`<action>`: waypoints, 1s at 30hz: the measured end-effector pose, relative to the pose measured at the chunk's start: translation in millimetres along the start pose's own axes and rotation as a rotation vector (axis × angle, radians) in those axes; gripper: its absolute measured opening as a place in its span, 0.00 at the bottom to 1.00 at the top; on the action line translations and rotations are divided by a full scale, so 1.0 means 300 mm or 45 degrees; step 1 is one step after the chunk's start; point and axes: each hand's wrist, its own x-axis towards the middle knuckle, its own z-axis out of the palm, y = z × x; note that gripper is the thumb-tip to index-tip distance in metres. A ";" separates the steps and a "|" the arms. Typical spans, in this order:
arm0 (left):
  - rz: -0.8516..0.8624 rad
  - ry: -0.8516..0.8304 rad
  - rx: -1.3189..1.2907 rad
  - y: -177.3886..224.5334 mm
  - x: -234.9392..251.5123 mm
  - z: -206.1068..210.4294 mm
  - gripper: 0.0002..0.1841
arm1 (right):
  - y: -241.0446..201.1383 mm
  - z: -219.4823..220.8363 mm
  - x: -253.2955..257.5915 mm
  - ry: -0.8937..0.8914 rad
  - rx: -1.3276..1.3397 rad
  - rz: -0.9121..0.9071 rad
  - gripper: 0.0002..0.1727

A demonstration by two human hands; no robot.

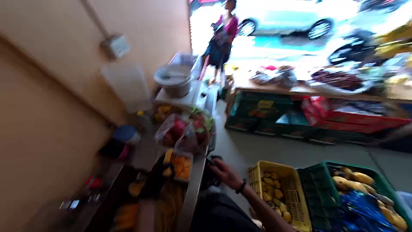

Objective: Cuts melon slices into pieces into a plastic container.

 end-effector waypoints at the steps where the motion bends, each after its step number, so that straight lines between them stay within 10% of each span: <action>1: -0.054 0.061 -0.245 0.002 -0.044 0.028 0.24 | -0.018 0.023 -0.011 0.016 -0.067 -0.019 0.20; 6: -0.129 0.382 -0.333 0.065 -0.169 0.142 0.13 | -0.126 0.123 -0.057 -0.078 -0.224 -0.032 0.29; 15: 0.025 0.446 0.137 -0.001 -0.154 0.148 0.26 | -0.184 0.206 -0.024 -0.220 -0.593 0.144 0.33; 23: -0.238 0.575 -0.702 -0.026 -0.150 0.167 0.08 | -0.165 0.212 -0.001 -0.320 -0.825 0.279 0.34; 30: -0.206 0.309 -0.841 -0.044 -0.155 0.117 0.18 | -0.162 0.175 -0.001 -0.264 -0.627 0.089 0.33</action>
